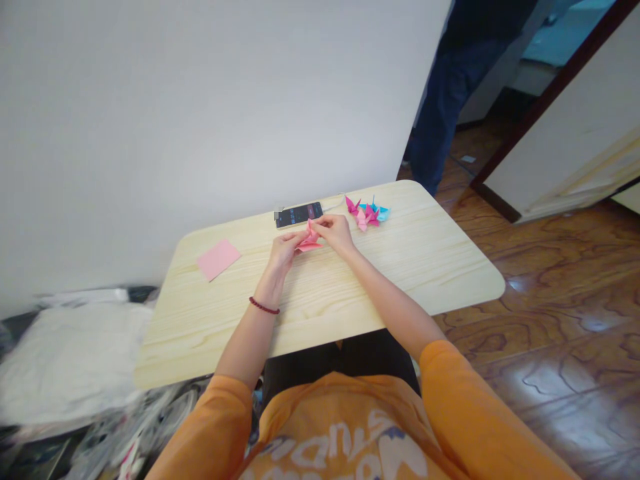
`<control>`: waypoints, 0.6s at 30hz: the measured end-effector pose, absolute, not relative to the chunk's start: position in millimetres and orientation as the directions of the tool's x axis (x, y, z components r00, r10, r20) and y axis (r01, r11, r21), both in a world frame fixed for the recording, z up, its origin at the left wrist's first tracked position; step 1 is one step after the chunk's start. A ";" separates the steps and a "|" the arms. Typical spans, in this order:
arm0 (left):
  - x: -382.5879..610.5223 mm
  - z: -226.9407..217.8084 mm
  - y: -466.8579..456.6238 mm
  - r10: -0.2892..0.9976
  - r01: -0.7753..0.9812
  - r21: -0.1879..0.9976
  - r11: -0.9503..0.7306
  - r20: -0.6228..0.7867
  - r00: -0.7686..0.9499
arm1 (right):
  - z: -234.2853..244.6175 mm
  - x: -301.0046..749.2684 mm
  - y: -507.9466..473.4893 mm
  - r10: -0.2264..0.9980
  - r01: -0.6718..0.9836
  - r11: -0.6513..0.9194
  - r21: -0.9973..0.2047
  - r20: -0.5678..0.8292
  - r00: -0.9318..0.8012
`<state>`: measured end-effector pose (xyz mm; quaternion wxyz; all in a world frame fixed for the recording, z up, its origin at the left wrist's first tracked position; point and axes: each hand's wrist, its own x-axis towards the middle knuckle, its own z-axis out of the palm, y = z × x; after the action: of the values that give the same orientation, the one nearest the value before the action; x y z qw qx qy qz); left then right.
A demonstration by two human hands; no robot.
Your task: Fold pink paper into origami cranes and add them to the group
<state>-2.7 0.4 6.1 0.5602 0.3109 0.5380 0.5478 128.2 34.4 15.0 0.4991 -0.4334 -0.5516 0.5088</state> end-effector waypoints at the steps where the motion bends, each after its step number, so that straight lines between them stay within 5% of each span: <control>1: -2.4 6.1 0.3 0.946 -0.273 0.938 0.212 -0.267 -0.184 | 15.1 128.5 34.6 0.986 -0.028 0.107 -0.994 0.110 -0.128; 18: -6.0 15.1 -3.0 0.957 -0.128 0.956 0.264 -0.276 -0.085 | 18.4 141.0 43.4 0.968 0.018 0.120 -0.993 0.112 -0.225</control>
<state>-6.0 -3.0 15.1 0.5655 0.3709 0.5588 0.4800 141.0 43.4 18.4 0.4611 -0.4184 -0.5892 0.5150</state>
